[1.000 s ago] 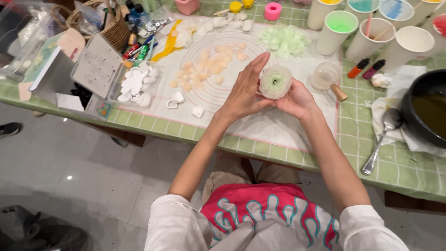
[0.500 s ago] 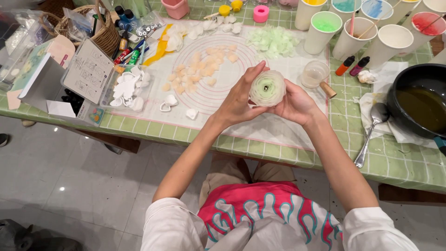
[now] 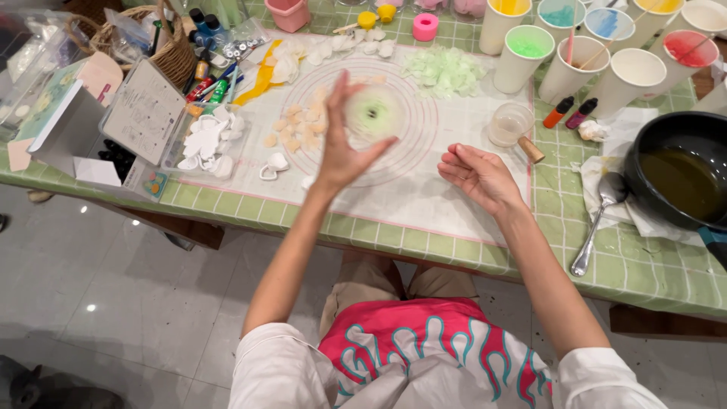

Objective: The person is crafting a decorative wax flower by assembling pre-formed petals and pouring melted wax onto a mat to shape it.

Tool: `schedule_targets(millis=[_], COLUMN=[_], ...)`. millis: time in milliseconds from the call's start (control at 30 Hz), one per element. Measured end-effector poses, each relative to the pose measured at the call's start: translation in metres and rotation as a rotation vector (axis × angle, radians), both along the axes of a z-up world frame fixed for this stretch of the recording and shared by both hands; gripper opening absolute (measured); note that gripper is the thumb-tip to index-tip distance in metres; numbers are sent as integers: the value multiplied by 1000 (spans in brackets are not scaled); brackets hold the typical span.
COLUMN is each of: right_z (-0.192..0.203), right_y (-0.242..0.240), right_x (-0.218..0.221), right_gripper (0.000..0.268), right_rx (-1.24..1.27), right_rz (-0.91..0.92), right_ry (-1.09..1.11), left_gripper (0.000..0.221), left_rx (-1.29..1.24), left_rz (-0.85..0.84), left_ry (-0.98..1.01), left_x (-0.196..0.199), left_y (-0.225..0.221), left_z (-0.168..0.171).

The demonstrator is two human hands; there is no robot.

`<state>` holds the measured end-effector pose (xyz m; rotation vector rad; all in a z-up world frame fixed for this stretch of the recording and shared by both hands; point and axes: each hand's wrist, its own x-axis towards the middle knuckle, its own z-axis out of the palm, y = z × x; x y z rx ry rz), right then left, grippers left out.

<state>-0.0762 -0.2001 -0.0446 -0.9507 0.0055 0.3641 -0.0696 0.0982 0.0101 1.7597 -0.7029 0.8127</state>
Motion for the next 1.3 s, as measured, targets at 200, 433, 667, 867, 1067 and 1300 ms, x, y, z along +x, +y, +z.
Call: schedule_targets(millis=[200, 433, 667, 867, 1067, 1300], right_z=[-20, -18, -34, -42, -51, -46], right_y=[0, 25, 23, 19, 16, 7], right_x=[8, 13, 24, 28, 31, 24], right_gripper=[19, 24, 26, 23, 15, 11], right_rx=[-8, 4, -127, 21, 143, 307], right_rz=[29, 112, 50, 57, 23, -73], right_ry=[-110, -150, -37, -22, 26, -2], left_gripper=[117, 112, 115, 112, 109, 111], left_rx=[171, 309, 552, 767, 857, 828], left_rz=[260, 395, 445, 428, 433, 434], left_ry=[-112, 224, 179, 232, 350, 448], left_x=[47, 67, 88, 112, 128, 133], left_y=[117, 182, 195, 210, 215, 214], left_z=[16, 12, -8, -3, -10, -15])
